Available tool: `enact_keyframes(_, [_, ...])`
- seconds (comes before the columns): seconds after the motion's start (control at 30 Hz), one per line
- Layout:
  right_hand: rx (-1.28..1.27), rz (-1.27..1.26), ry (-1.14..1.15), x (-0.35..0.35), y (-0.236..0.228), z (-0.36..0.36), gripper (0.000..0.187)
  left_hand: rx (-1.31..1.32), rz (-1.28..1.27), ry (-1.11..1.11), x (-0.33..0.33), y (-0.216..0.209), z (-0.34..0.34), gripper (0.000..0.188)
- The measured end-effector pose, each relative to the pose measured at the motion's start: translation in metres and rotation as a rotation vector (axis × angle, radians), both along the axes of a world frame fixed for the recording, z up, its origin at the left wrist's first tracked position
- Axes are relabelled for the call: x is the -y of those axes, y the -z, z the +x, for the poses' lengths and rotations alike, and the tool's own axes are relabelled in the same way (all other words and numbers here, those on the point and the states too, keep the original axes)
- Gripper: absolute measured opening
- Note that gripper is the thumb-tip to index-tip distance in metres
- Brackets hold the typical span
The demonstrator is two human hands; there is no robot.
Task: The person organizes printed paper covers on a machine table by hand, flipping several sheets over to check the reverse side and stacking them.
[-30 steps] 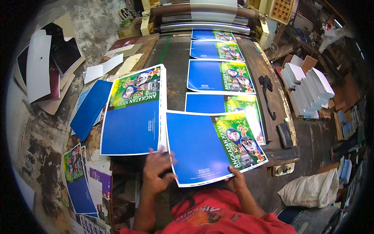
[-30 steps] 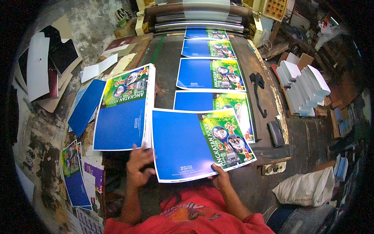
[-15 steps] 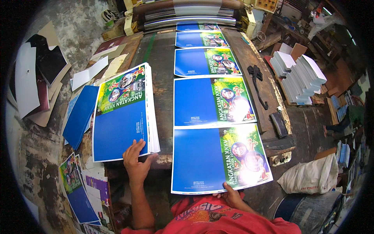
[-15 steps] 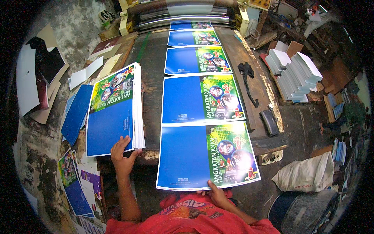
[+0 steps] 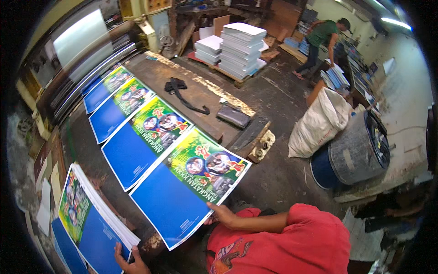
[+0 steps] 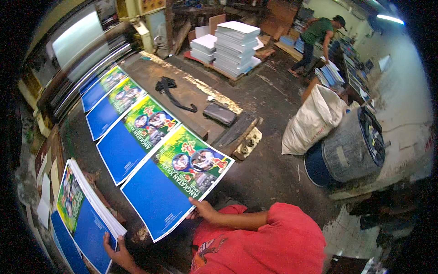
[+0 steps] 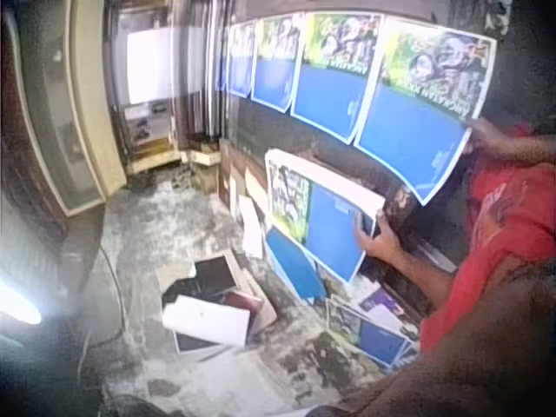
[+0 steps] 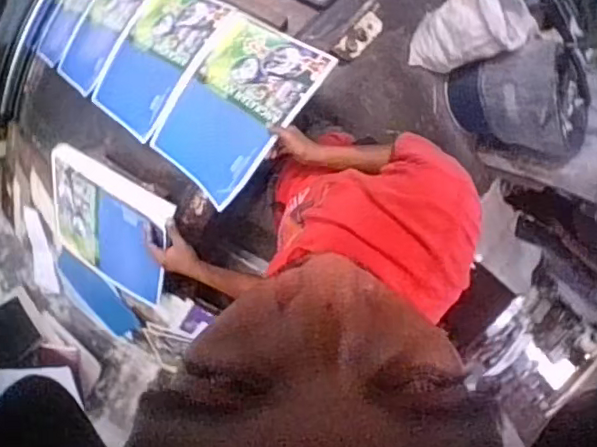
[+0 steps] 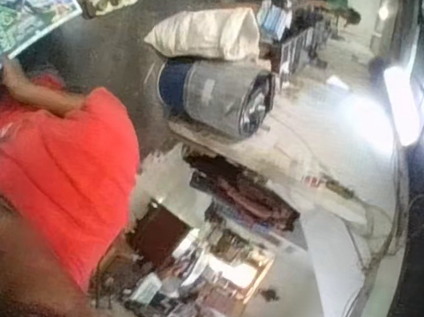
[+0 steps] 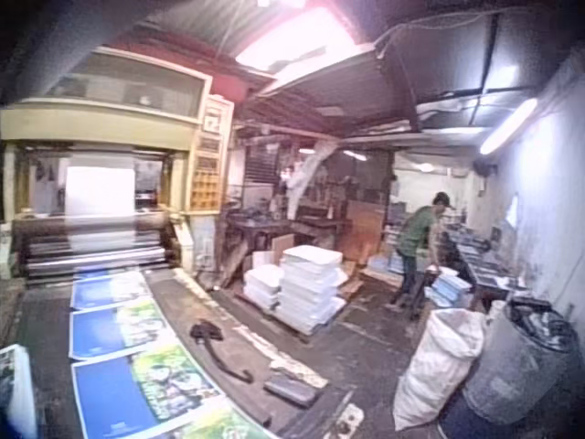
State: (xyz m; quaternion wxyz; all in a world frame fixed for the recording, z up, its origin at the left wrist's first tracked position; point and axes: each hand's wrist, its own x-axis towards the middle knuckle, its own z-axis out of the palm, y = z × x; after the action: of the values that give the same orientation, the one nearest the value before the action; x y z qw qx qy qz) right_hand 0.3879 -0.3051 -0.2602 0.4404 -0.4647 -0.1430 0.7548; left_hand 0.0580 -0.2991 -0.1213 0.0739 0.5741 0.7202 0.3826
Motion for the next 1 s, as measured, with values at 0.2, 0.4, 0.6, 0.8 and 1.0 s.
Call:
enact_keyframes(0.2, [0.12, 0.108, 0.095, 0.02, 0.002, 0.003, 0.044, -0.174, 0.082, -0.064, 0.017, 0.014, 0.006, 0.037])
enact_keyframes(0.4, [0.101, 0.122, 0.189, 0.045, -0.009, -0.002, 0.059, -0.081, 0.319, -0.206, 0.029, 0.022, 0.012, 0.021])
enact_keyframes(0.6, [0.207, -0.005, 0.168, 0.033, -0.045, 0.004, 0.07, 0.223, 0.369, -0.448, 0.038, 0.012, 0.019, 0.037])
enact_keyframes(0.8, [-0.02, 0.476, -0.405, -0.105, -0.136, -0.097, 0.074, 0.468, 0.523, -0.525, 0.03, 0.016, 0.023, 0.04])
enact_keyframes(1.0, [-0.453, 0.22, -0.709, -0.306, -0.154, -0.314, 0.04, 0.495, 0.534, -0.547, 0.023, 0.009, 0.022, 0.043])
